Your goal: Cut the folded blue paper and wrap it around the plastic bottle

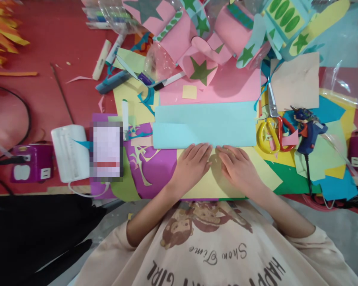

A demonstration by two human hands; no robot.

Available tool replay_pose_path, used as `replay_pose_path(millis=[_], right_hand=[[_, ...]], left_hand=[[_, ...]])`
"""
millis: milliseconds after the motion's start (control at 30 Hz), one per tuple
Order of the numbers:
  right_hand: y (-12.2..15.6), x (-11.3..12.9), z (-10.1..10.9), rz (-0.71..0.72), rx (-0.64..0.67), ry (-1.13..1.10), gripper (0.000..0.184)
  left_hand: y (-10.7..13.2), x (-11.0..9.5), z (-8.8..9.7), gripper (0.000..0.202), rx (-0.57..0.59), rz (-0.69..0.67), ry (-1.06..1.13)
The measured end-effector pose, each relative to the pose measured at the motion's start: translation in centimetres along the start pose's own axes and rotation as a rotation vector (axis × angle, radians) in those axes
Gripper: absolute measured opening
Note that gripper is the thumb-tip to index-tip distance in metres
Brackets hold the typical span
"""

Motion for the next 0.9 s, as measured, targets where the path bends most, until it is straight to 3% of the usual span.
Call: replay_pose_path(millis=[167,400,667,900], right_hand=[[0.3,-0.7,0.6,-0.025,-0.004,-0.004,0.035],[1.6,-3.3,1.9,-0.124,-0.003,0.035,0.029],[3.7,-6.7,3.1,-0.263,-0.029,0.094,0.022],[4.7,-7.6,2.8,-0.302,0.001,0.123,0.024]], left_hand=[[2.4,1.7,0.6,0.043,0.062,0.057,0.011],[5.0,4.3,1.8,0.043,0.05,0.128,-0.02],[7.9,8.1,2.8,0.046,0.135,0.338,-0.064],[8.4,8.7,2.9,0.049,0.177,0.356,-0.14]])
Point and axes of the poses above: each hand's wrist, its own y-axis away from the middle knuckle, its own z-axis out of the back of the hand, x = y × z, the point moved 9 cm from there along -y, towards the middle knuckle, and after that the axes turned 2 degrees about -x, right-handed, at the moved point
